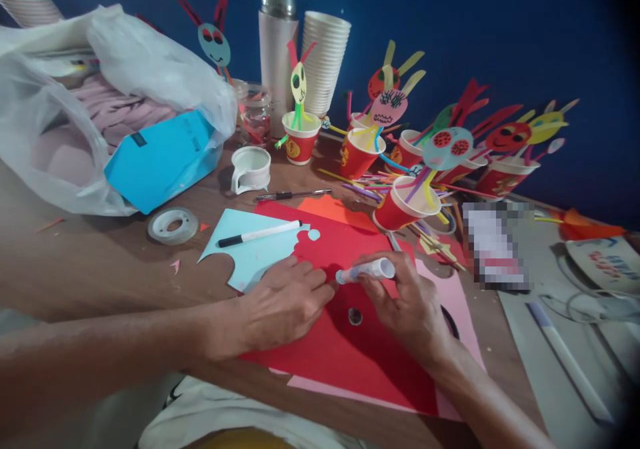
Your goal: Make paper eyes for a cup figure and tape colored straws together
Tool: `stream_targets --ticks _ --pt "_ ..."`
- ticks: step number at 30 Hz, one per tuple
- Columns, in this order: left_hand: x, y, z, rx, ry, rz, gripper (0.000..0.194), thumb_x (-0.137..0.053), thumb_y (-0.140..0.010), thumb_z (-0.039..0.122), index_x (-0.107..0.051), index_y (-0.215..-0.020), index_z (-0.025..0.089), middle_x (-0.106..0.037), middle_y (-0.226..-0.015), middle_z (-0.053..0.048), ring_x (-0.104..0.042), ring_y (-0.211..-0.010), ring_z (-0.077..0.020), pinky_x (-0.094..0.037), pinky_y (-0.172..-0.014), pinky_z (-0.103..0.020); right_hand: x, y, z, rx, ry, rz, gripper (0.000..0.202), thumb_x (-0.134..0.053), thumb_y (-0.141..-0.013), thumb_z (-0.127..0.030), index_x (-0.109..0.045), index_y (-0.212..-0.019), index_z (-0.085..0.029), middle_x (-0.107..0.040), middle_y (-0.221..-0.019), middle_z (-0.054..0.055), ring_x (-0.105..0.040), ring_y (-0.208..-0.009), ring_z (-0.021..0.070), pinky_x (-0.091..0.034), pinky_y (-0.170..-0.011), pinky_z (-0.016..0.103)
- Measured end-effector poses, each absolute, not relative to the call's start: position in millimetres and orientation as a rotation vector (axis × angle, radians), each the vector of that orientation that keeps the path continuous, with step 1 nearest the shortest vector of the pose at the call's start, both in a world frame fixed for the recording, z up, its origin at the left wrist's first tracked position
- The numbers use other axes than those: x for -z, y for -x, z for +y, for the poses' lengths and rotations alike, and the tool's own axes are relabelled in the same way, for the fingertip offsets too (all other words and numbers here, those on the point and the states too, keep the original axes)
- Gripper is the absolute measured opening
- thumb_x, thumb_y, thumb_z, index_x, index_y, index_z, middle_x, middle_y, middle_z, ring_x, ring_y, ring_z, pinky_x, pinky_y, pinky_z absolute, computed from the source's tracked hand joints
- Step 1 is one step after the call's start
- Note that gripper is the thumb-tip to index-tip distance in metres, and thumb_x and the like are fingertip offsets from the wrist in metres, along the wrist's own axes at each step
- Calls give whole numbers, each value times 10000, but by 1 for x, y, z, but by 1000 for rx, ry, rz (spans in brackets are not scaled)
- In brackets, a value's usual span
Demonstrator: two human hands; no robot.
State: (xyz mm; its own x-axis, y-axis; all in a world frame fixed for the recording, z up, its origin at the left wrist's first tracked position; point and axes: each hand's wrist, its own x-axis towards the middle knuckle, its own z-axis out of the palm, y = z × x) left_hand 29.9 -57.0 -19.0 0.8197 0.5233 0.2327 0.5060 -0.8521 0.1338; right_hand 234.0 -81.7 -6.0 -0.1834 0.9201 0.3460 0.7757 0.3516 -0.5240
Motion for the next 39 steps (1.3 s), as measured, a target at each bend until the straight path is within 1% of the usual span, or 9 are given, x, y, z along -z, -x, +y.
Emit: stream_targets --ticks 4,9,14,18,23,30,35,39 --pt "20 -29 -57 -387 -2926 811 147 -415 -853 185 -561 -847 167 -559 -794 -57 -514 -720 -179 -397 -689 -336 8 -230 -79 -278 1477 -2098 191 -473 -868 -336 -536 -953 -176 -678 -804 66 -650 -642 175 -467 -509 236" --pt "20 -30 -58 -338 -2914 810 137 -435 -834 162 -568 -867 169 -578 -817 -64 -529 -756 -201 -404 -750 -382 12 -227 -76 -253 1457 -2132 176 -453 -879 -332 -528 -952 -190 -676 -826 64 -644 -638 162 -470 -527 233" --pt "18 -32 -58 -306 -2896 795 149 -439 -820 142 -573 -876 171 -592 -828 -67 -532 -749 -209 -412 -708 -378 13 -225 -74 -179 1473 -2152 188 -454 -880 -332 -529 -966 -182 -673 -840 67 -639 -633 157 -459 -532 226" --pt "17 -33 -57 -307 -2915 783 138 -461 -799 123 -579 -864 152 -599 -809 -74 -530 -738 -199 -404 -712 -364 12 -224 -72 -156 1534 -2143 200 -451 -879 -353 -539 -940 -184 -672 -795 61 -628 -595 161 -427 -480 230" --pt "18 -34 -57 -312 -2919 787 138 -454 -812 143 -575 -877 148 -600 -800 -73 -531 -727 -195 -401 -691 -354 11 -226 -72 -89 1566 -2164 227 -454 -873 -387 -543 -935 -188 -667 -739 55 -608 -537 162 -397 -444 238" --pt "19 -34 -58 -327 -2922 790 138 -455 -815 144 -580 -871 153 -600 -801 -72 -534 -753 -208 -403 -721 -375 9 -227 -75 -169 1527 -2177 197 -473 -863 -354 -542 -948 -190 -670 -758 51 -631 -587 171 -418 -470 240" --pt "20 -33 -58 -319 -2920 787 137 -437 -822 140 -571 -842 160 -590 -792 -72 -526 -747 -208 -404 -711 -374 10 -226 -75 -248 1493 -2168 192 -470 -864 -339 -538 -959 -187 -672 -795 61 -640 -632 178 -440 -492 241" --pt "19 -34 -58 -301 -2936 789 142 -441 -811 126 -569 -863 158 -595 -801 -76 -519 -745 -210 -402 -699 -367 13 -224 -73 -284 1492 -2133 206 -469 -865 -337 -535 -974 -175 -672 -813 77 -644 -664 189 -447 -489 244"
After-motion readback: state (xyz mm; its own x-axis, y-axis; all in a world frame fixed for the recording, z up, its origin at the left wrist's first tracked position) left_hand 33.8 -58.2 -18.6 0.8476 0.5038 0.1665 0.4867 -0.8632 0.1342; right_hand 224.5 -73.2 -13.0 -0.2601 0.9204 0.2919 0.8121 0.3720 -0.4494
